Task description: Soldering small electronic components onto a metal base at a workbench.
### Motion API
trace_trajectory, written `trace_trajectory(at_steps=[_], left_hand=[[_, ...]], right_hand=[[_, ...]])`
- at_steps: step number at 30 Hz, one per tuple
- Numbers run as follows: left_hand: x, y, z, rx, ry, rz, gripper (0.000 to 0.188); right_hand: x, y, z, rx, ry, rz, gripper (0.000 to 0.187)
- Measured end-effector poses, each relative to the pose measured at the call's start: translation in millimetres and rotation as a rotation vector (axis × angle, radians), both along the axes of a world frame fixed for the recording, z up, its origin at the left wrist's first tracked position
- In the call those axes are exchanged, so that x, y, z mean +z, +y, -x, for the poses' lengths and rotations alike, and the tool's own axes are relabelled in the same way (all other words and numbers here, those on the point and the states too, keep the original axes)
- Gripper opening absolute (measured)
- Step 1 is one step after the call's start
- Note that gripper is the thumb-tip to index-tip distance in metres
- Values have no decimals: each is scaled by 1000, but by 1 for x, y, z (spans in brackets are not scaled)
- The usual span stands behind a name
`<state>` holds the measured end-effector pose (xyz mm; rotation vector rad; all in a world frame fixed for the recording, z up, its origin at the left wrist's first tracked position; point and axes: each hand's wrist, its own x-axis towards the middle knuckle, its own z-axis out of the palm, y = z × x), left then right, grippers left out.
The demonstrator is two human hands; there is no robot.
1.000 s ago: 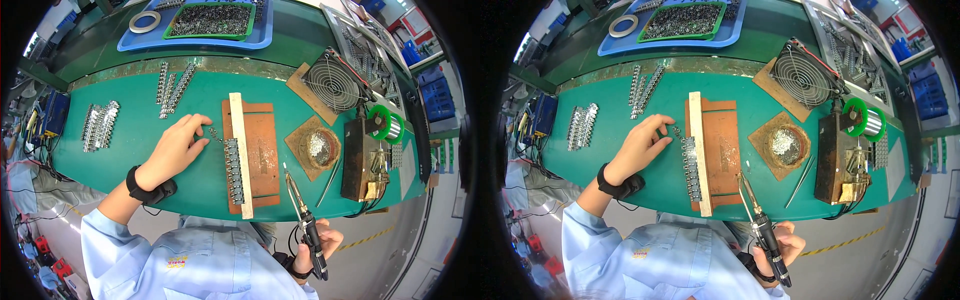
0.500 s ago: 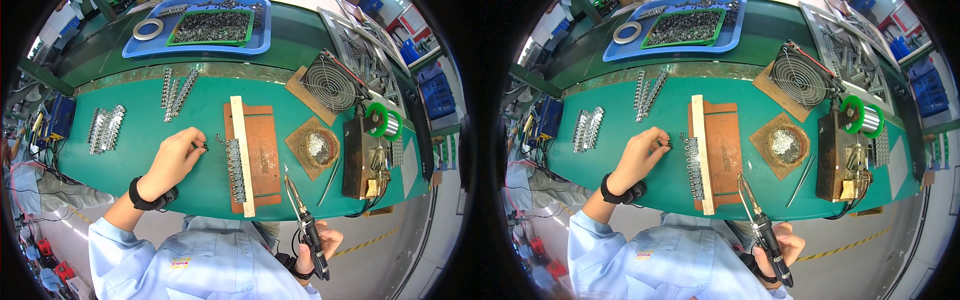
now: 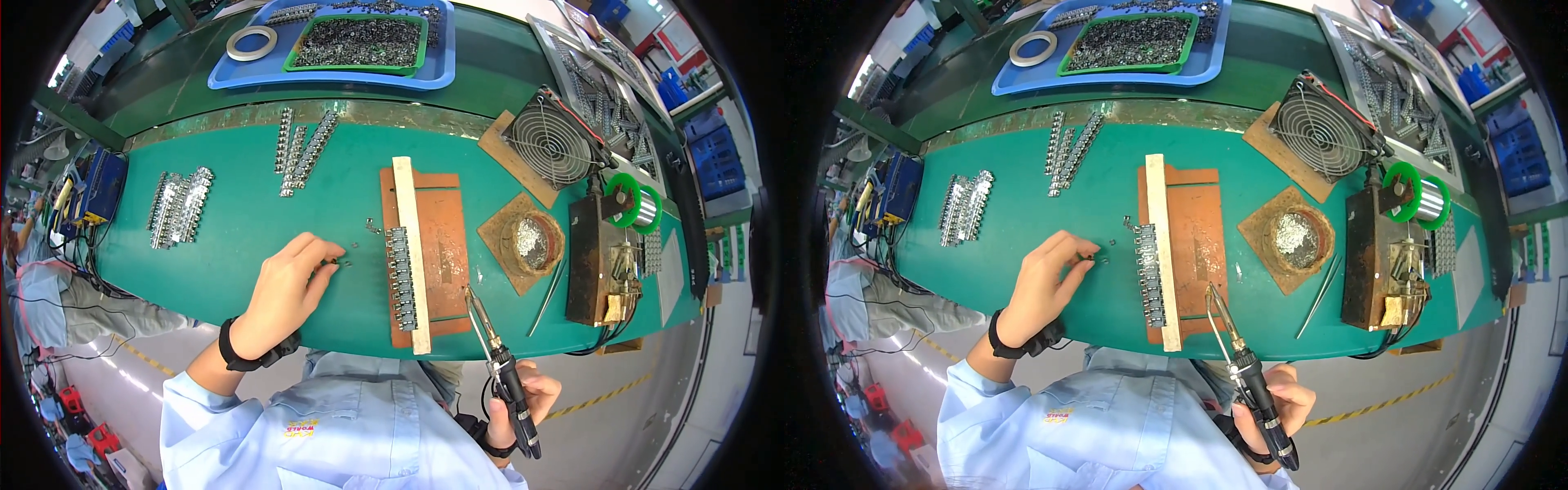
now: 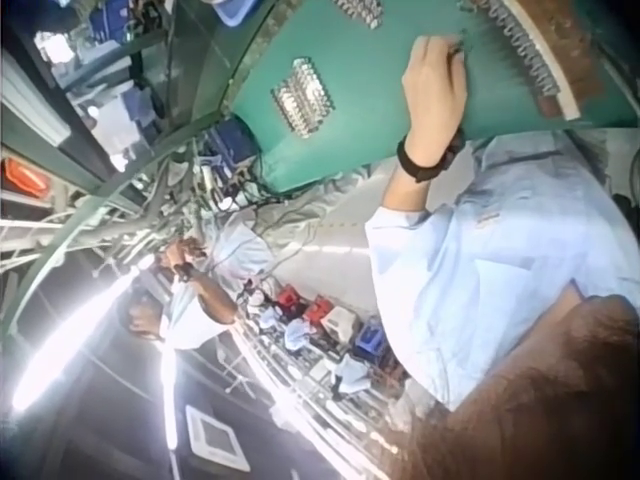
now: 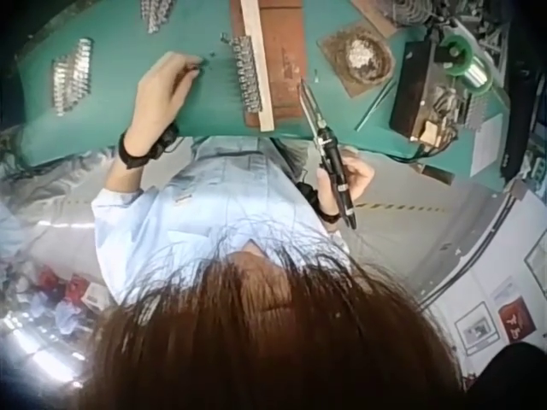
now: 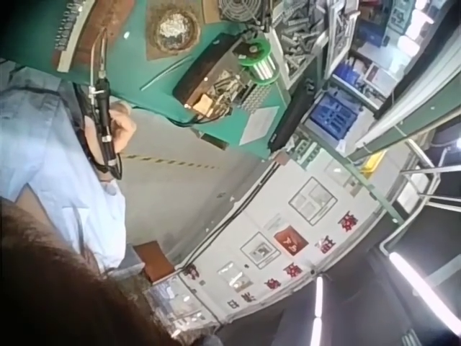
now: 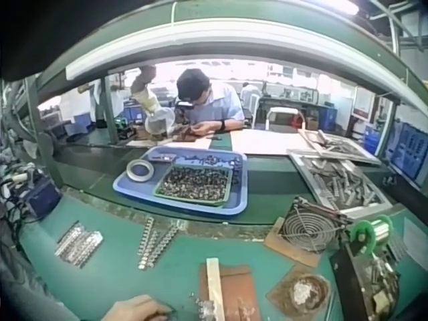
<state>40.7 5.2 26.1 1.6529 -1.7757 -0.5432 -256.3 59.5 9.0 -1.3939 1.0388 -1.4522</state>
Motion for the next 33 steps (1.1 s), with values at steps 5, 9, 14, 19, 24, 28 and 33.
trace_trajectory(at_steps=[5, 9, 14, 19, 24, 28, 33], left_hand=[[1, 2, -2, -2, -14, -55, 9], [4, 5, -2, -21, -32, -60, 11], [4, 23, 4, -75, 314, -186, 10], [-4, 45, 18, -64, 1030, -488, 8], [-16, 51, 25, -95, 1092, -577, 12], [-17, 53, 36, -32, 1113, -529, 12], [-21, 53, 38, -63, 1099, -524, 10]], right_hand=[[0, 3, -1, -14, 3, -11, 49], [2, 4, -1, -24, 33, -14, 47], [2, 4, 1, -1, 80, 5, 46], [-1, 2, -3, 11, 92, 38, 45], [1, 1, -2, 45, 191, 62, 48], [0, 5, 0, 55, 190, 46, 47], [-1, 8, 2, 38, 199, 51, 46]])
